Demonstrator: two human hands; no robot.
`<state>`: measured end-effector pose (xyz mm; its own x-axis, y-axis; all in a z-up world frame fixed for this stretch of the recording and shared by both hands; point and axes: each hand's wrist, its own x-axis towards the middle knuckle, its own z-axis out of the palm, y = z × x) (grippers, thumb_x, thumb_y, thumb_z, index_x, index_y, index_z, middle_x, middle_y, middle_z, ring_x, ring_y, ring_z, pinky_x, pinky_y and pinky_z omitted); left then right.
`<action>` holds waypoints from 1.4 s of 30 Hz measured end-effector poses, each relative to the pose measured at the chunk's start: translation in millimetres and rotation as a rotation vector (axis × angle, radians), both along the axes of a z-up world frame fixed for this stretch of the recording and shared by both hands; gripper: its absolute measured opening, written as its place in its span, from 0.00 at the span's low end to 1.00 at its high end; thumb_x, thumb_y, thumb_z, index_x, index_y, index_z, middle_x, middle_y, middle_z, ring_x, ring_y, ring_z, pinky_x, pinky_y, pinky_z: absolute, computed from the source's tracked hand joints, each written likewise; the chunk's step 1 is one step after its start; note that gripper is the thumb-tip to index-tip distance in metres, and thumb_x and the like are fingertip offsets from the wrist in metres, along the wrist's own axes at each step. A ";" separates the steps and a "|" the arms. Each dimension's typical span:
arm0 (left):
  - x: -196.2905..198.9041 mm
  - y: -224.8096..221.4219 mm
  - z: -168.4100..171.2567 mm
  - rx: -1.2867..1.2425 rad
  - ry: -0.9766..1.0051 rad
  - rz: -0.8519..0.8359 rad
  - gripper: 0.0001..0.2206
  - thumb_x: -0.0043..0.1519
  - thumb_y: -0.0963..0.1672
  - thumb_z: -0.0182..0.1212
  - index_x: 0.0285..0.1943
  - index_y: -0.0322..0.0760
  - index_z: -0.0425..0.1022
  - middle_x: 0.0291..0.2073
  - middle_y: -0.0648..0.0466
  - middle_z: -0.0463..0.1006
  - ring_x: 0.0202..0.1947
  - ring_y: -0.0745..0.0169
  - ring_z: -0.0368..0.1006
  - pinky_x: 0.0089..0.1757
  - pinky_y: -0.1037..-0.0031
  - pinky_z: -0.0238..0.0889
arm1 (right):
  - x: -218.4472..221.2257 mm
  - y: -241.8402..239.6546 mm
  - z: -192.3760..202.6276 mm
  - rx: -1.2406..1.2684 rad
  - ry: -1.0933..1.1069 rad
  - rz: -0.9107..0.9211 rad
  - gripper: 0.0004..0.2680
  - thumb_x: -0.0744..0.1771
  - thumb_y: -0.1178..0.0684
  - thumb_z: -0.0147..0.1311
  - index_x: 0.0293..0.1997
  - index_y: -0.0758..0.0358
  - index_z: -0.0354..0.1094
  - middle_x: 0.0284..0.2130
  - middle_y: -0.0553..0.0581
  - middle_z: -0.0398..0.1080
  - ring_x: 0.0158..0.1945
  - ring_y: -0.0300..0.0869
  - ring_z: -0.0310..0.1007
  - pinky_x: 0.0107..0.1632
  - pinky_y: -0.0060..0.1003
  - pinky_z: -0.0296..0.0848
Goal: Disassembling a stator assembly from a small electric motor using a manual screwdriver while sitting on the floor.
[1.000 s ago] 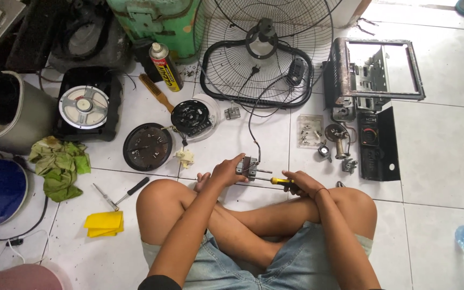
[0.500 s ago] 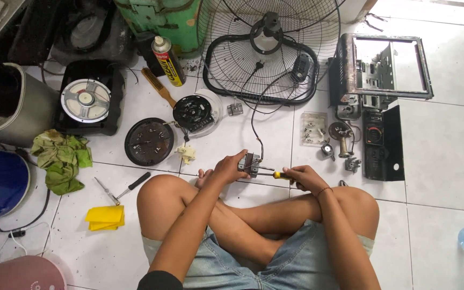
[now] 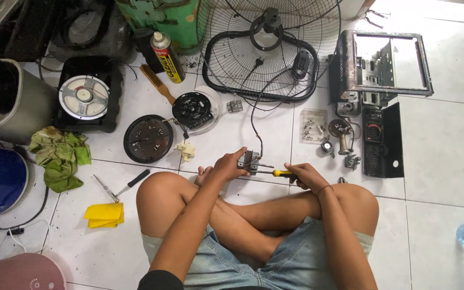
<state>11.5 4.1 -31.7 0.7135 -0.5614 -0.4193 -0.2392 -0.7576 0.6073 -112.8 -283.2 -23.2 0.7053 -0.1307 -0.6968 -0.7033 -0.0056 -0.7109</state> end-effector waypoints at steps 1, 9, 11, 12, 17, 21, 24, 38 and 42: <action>-0.2 0.9 -0.7 0.000 0.004 -0.006 0.44 0.50 0.49 0.77 0.78 0.48 0.58 0.64 0.46 0.74 0.65 0.40 0.69 0.60 0.48 0.64 | -0.1 -0.1 -3.1 0.000 0.004 -0.006 0.15 0.69 0.47 0.56 0.45 0.75 0.73 0.20 0.65 0.67 0.14 0.37 0.54 0.17 0.28 0.49; 3.3 -1.4 -0.5 0.042 -0.003 -0.027 0.44 0.50 0.50 0.76 0.78 0.49 0.57 0.65 0.47 0.74 0.65 0.40 0.69 0.60 0.47 0.64 | 1.9 -1.7 -0.4 -0.019 -0.146 0.028 0.11 0.62 0.56 0.69 0.42 0.71 0.74 0.23 0.62 0.66 0.20 0.39 0.62 0.19 0.28 0.56; 2.0 -1.6 -2.1 0.038 -0.001 -0.027 0.44 0.50 0.49 0.76 0.78 0.49 0.57 0.65 0.47 0.74 0.65 0.40 0.69 0.60 0.47 0.64 | 1.1 2.4 7.4 -0.013 -0.051 0.015 0.11 0.64 0.51 0.66 0.42 0.70 0.74 0.23 0.64 0.68 0.17 0.38 0.60 0.18 0.27 0.53; 2.1 -1.3 -2.4 0.036 -0.002 -0.025 0.44 0.50 0.49 0.76 0.78 0.50 0.57 0.65 0.47 0.74 0.65 0.40 0.69 0.59 0.47 0.64 | 1.9 4.7 11.6 -0.006 0.042 0.003 0.13 0.66 0.45 0.62 0.43 0.69 0.74 0.23 0.65 0.70 0.14 0.36 0.58 0.16 0.27 0.50; 1.8 -1.5 2.0 0.048 -0.004 -0.032 0.44 0.51 0.49 0.76 0.78 0.49 0.57 0.65 0.47 0.74 0.65 0.40 0.69 0.59 0.48 0.64 | 0.4 1.4 2.0 0.004 -0.049 -0.014 0.10 0.65 0.53 0.62 0.38 0.74 0.75 0.20 0.61 0.64 0.14 0.36 0.57 0.16 0.27 0.50; 2.1 -2.2 4.3 0.062 -0.007 -0.038 0.44 0.51 0.50 0.75 0.78 0.49 0.56 0.65 0.46 0.74 0.64 0.41 0.70 0.59 0.49 0.64 | 1.1 3.0 8.7 0.048 -0.156 -0.042 0.09 0.63 0.59 0.66 0.43 0.71 0.73 0.20 0.57 0.61 0.15 0.35 0.56 0.17 0.26 0.52; -1.2 -3.4 8.7 0.061 -0.020 -0.031 0.43 0.52 0.49 0.75 0.78 0.48 0.57 0.63 0.45 0.75 0.63 0.40 0.71 0.58 0.48 0.65 | -2.3 5.2 7.6 0.060 -0.076 -0.061 0.08 0.66 0.52 0.62 0.36 0.69 0.72 0.21 0.59 0.63 0.14 0.34 0.52 0.16 0.27 0.47; 1.3 -2.8 8.6 0.024 0.025 -0.026 0.41 0.55 0.46 0.72 0.79 0.47 0.55 0.67 0.45 0.71 0.67 0.41 0.66 0.62 0.49 0.60 | 0.8 1.6 8.7 -0.086 -0.056 0.051 0.11 0.64 0.50 0.62 0.33 0.70 0.75 0.17 0.60 0.66 0.17 0.37 0.58 0.18 0.25 0.55; 1.2 -3.4 12.8 0.044 -0.010 -0.026 0.41 0.55 0.48 0.72 0.79 0.49 0.55 0.65 0.44 0.74 0.66 0.41 0.68 0.61 0.49 0.61 | -1.2 5.6 16.2 -0.006 -0.169 -0.049 0.09 0.62 0.58 0.67 0.40 0.70 0.72 0.22 0.55 0.63 0.19 0.36 0.61 0.19 0.24 0.56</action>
